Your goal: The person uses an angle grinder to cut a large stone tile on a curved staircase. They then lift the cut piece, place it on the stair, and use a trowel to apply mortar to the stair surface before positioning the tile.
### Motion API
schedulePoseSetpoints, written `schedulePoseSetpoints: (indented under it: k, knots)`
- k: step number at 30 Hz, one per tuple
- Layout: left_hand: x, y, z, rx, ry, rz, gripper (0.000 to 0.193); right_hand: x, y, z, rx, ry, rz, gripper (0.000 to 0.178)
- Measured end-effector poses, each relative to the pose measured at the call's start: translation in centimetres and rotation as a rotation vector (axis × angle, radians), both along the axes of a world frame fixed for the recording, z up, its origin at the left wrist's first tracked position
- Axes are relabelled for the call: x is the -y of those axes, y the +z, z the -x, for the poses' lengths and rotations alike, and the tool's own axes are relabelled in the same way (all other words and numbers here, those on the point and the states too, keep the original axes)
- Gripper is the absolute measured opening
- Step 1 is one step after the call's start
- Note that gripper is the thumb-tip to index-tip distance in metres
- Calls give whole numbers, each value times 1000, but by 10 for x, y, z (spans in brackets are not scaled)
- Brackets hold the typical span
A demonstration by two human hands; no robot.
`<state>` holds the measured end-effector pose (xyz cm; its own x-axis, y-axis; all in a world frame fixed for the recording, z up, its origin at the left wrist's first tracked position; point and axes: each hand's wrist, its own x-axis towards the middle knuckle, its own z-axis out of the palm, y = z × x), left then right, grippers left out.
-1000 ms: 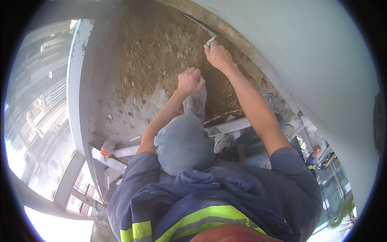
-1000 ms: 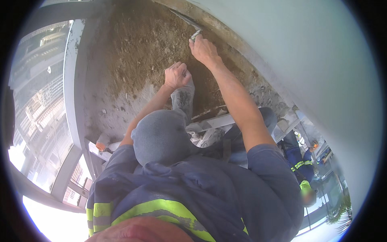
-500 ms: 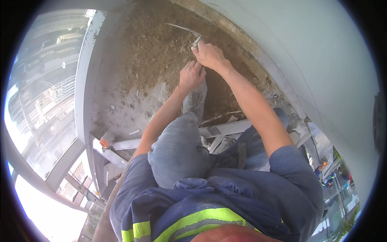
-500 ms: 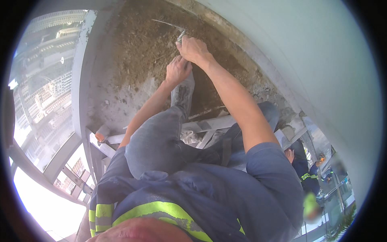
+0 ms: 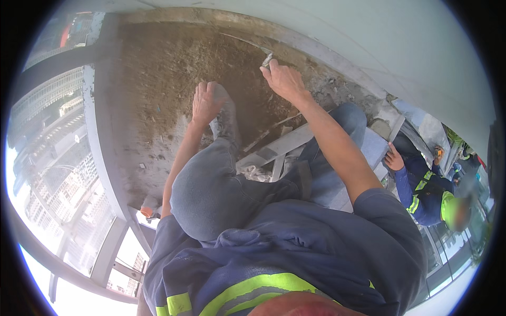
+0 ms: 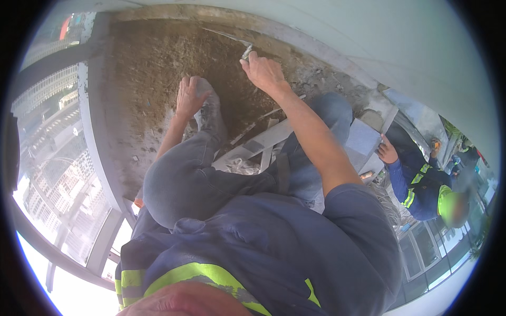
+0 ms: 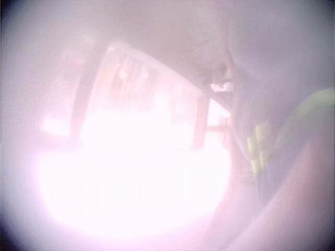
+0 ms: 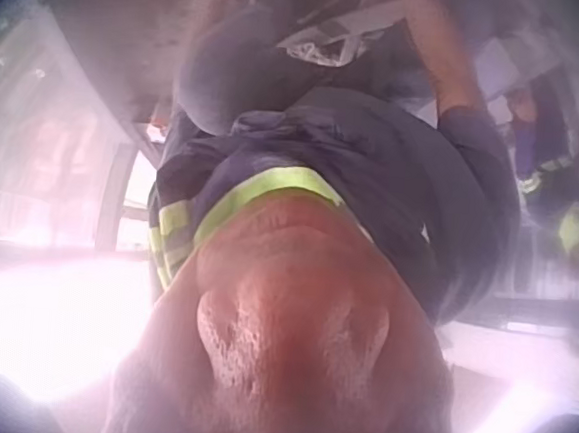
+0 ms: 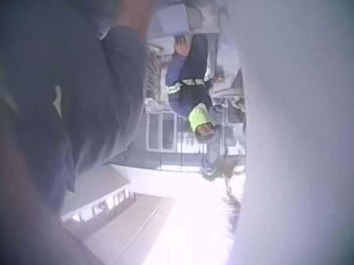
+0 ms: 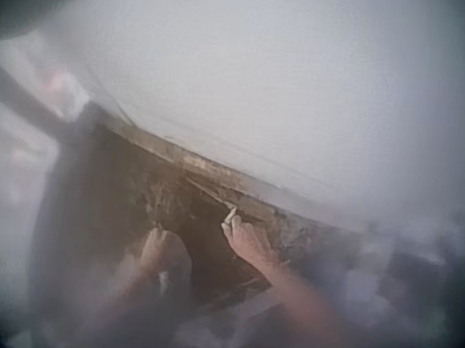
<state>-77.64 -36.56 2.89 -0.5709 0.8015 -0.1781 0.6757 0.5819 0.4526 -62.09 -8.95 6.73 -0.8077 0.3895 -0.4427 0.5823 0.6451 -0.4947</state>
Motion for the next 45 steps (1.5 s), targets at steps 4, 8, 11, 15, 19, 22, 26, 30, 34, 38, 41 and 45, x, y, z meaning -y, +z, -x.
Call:
schedulePoseSetpoints:
  k: [4, 8, 11, 15, 19, 22, 26, 30, 34, 38, 41, 45]
  knots:
    - [-20, 1, -6, -12, 16, 112, 60, -13, -35, -31, 23, -6, 1, 53]
    - [-8, -6, -7, 14, 46, 147, 60, 6, -6, -66, 114, 190, 48, 55]
    - [-12, -3, -3, 23, 16, 145, 57, -52, -5, -69, 152, 19, -26, 57]
    - [-25, 5, -5, 17, -6, 139, 54, -47, -36, -75, 189, -29, -2, 57]
    - [-2, -2, -9, 9, 33, 139, 54, -3, 3, -113, 159, 246, -6, 56]
    - [-15, 3, -7, 35, 37, 157, 55, -26, 7, -99, 151, -65, -36, 56]
    - [-35, -4, -5, -21, -62, 118, 57, -44, -33, -114, 77, -105, 23, 58]
    - [-3, -11, -5, -90, -31, 180, 54, 1, 11, -84, 20, 73, 78, 53]
    - [-25, -21, 5, -108, -113, 196, 60, -8, -44, -15, -16, -217, 72, 42]
    - [-18, -17, 11, -89, -134, 245, 57, 5, -19, -12, 25, -24, 82, 38]
    - [-29, 1, 47, 39, -61, 246, 50, -43, 26, -32, 25, 208, -136, 34]
    - [-98, 137, 78, -409, -26, -255, 35, -128, 99, -80, 158, 139, -164, 24]
